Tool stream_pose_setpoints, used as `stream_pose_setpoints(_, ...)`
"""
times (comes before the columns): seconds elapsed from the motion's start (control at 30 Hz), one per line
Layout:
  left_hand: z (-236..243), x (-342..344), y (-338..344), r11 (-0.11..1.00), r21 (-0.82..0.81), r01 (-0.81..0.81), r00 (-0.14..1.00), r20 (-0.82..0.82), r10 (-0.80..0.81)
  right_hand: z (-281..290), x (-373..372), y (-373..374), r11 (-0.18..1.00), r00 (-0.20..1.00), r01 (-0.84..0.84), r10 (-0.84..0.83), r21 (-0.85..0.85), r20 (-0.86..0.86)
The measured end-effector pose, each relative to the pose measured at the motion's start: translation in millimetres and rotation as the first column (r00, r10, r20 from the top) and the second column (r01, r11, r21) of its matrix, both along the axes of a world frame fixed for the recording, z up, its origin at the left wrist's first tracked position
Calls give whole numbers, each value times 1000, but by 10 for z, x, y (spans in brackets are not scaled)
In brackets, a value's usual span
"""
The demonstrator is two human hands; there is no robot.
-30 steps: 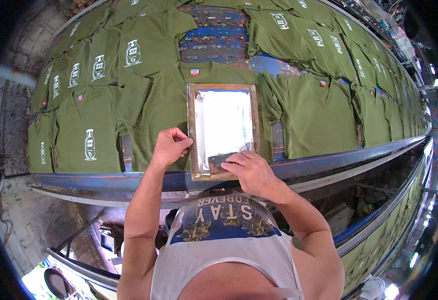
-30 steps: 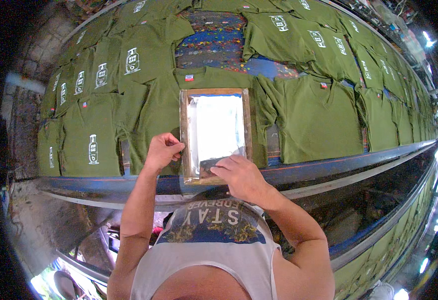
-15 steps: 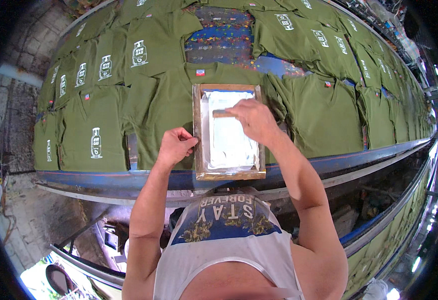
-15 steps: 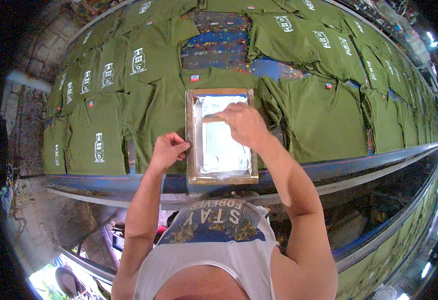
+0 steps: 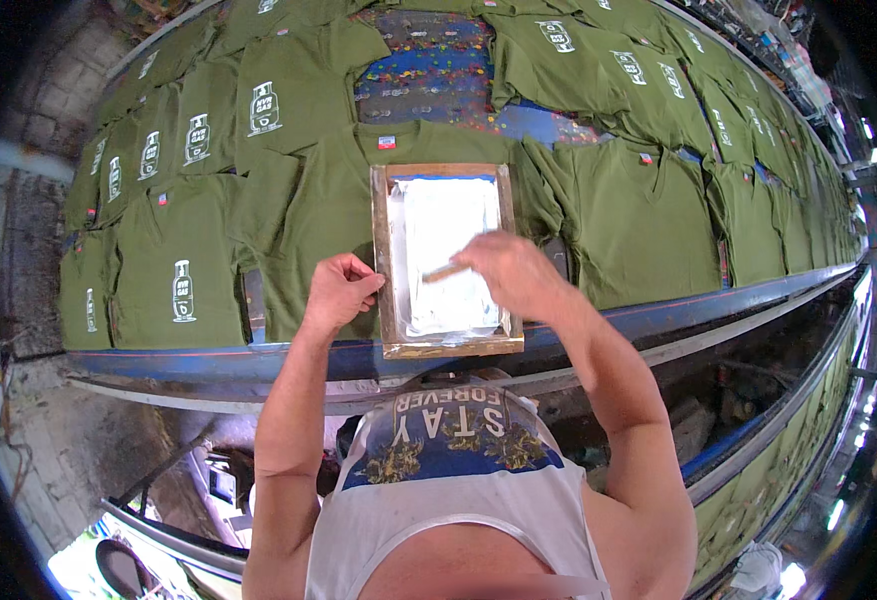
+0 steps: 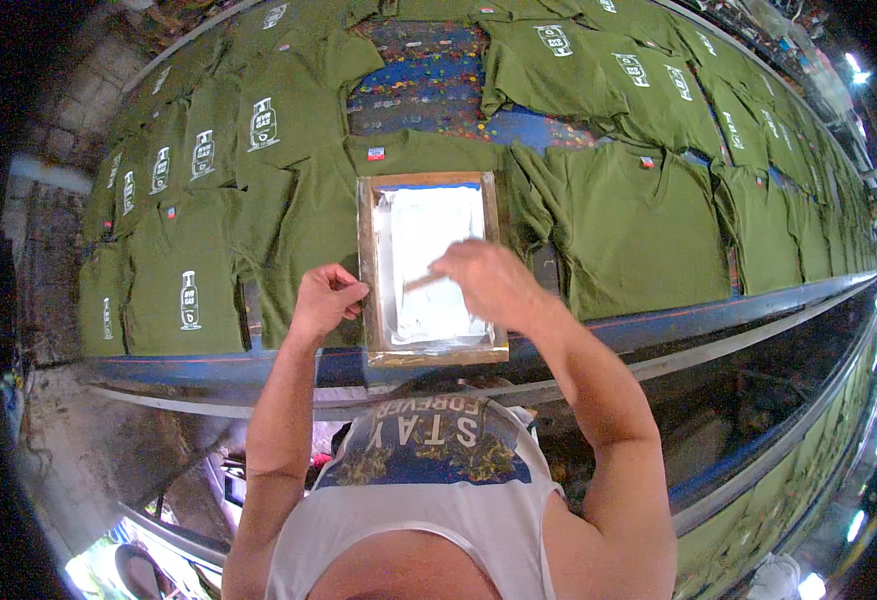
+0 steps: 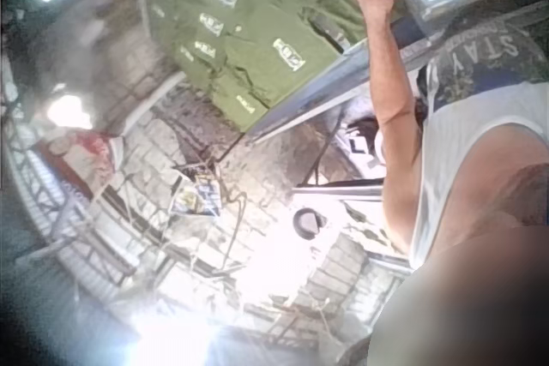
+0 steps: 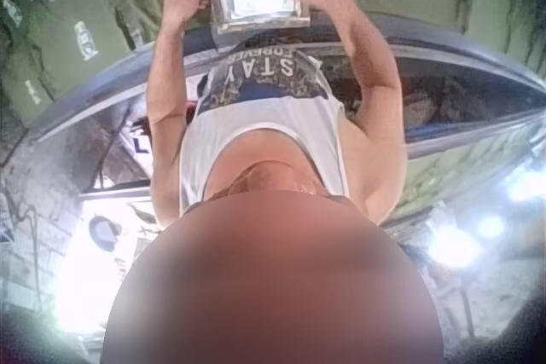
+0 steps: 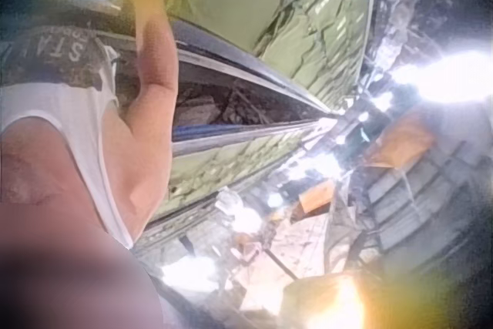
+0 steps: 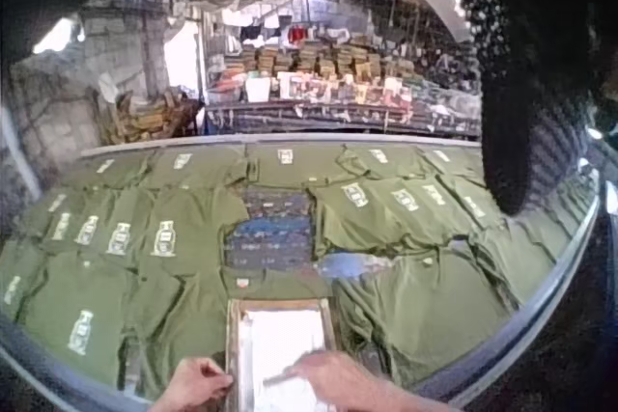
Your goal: The person uses a squeegee to press white ink through a rectangular screen-printing frame onto a green t-shirt laid on a table. The person repeatedly wipes the squeegee and repositions the frame while working on the same shirt.
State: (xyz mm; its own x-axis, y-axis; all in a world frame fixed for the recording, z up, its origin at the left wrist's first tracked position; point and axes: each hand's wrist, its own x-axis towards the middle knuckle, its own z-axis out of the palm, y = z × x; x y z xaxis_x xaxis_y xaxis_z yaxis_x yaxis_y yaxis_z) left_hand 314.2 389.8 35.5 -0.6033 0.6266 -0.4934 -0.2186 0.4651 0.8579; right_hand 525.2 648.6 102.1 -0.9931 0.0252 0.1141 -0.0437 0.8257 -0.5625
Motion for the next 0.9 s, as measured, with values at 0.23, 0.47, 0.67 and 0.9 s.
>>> stream_pose_setpoints(0.23, 26, 22, 8, 1000, 4, -24, 999, -36, 24, -81, -704, 452, 971, 968, 240, -240, 3, -68)
stream_pose_setpoints(0.47, 10, 22, 15, 998, 31, -52, 999, 3, 52, -65, -473, 234, 985, 989, 147, -148, 89, 2)
stream_pose_setpoints(0.67, -6, -1, 28, 1000, 0, -29, 999, -32, 29, -89, 20, -220, 987, 991, 130, -126, 90, -51)
stream_pose_setpoints(0.9, -29, 102, 23, 993, 54, -102, 991, -87, 107, -99, 618, -820, 988, 984, 151, -146, 43, -104)
